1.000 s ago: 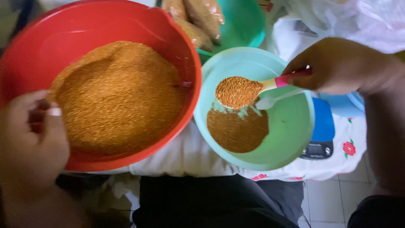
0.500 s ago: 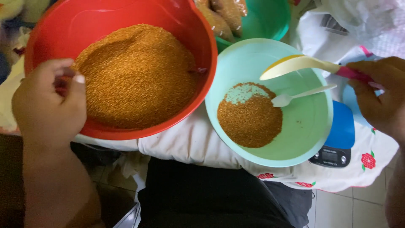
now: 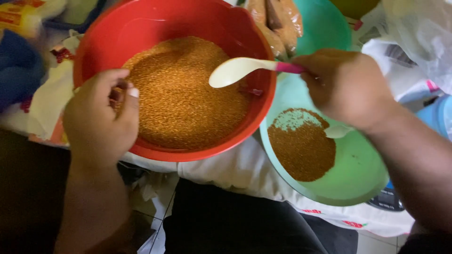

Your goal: The person scoops seeds from a large red bowl into a smaller blue bowl, using a spoon to measure and mix different types of grain.

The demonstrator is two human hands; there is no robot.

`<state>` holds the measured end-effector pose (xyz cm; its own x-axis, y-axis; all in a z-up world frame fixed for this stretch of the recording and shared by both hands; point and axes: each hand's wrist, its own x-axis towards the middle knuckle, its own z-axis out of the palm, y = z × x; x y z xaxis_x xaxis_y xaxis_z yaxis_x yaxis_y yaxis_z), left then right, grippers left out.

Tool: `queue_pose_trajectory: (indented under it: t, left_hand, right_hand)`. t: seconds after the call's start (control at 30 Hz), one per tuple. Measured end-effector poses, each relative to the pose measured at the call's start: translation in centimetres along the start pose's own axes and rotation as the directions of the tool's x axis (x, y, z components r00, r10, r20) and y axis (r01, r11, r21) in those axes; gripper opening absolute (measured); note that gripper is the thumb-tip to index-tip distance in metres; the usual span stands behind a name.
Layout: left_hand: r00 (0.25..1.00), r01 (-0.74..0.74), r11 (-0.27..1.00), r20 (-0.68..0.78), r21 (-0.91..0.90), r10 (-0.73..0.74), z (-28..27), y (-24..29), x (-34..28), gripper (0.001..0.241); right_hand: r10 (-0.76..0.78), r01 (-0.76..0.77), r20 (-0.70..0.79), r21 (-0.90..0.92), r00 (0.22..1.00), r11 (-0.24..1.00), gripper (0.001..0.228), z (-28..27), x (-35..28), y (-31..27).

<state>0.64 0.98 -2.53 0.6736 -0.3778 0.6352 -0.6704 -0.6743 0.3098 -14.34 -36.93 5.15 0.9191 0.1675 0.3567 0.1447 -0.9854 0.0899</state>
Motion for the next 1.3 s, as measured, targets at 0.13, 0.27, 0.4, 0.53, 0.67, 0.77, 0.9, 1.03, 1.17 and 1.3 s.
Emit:
queue_pose_trajectory:
  t: [0.13, 0.27, 0.4, 0.53, 0.67, 0.77, 0.9, 1.03, 1.17, 1.3]
  left_hand:
    - [1.0, 0.01, 0.999, 0.014, -0.044, -0.009, -0.7, 0.8, 0.5, 0.027]
    - [0.993, 0.09, 0.991, 0.079, -0.1, -0.082, -1.2, 1.2, 0.7, 0.033]
    - [0.991, 0.103, 0.988, 0.097, -0.116, -0.092, -1.3, 1.4, 1.0, 0.032]
    - [0.993, 0.096, 0.99, 0.08, -0.105, -0.087, -0.9, 1.0, 0.9, 0.033]
    - [0.995, 0.074, 0.99, 0.07, -0.122, -0.066, -1.1, 1.1, 0.8, 0.031]
    - [0.996, 0.067, 0.991, 0.067, -0.119, -0.059, -1.1, 1.0, 0.9, 0.031]
    - [0.994, 0.08, 0.99, 0.077, -0.116, -0.071, -1.0, 1.2, 1.0, 0.031]
    - [0.994, 0.086, 0.989, 0.079, -0.123, -0.076, -1.0, 1.3, 0.9, 0.032]
    - [0.994, 0.086, 0.989, 0.082, -0.121, -0.076, -0.9, 1.1, 1.0, 0.034]
    - [0.993, 0.096, 0.99, 0.083, -0.101, -0.088, -1.0, 1.3, 1.0, 0.033]
  right_hand:
    - [-0.076, 0.074, 0.015, 0.086, 0.997, 0.993, 0.023, 3.3, 3.9, -2.1]
    - [0.166, -0.165, 0.04, 0.479, 0.985, 0.862, 0.018, 4.2, 5.2, -3.5]
    - [0.0, 0.096, -0.15, 0.632, 0.989, 0.769, 0.024, 6.3, 5.9, -4.5]
    - [-0.074, 0.168, -0.178, 0.6, 0.981, 0.782, 0.031, 6.4, 5.6, -5.5]
    - [-0.023, 0.114, -0.147, 0.65, 0.989, 0.752, 0.025, 5.2, 3.6, -7.4]
    - [0.082, 0.006, -0.102, 0.664, 0.991, 0.748, 0.021, 4.7, 2.7, -8.1]
    - [0.32, -0.272, 0.067, 0.706, 0.945, 0.654, 0.017, 5.1, 2.1, -8.1]
    - [0.495, -0.523, 0.324, 0.78, 0.807, 0.343, 0.022, 5.0, 3.1, -7.6]
    - [0.568, -0.564, 0.392, 0.811, 0.724, 0.158, 0.02, 5.0, 3.9, -6.0]
    - [0.584, -0.561, 0.412, 0.823, 0.7, 0.093, 0.02, 4.4, 4.3, -5.0]
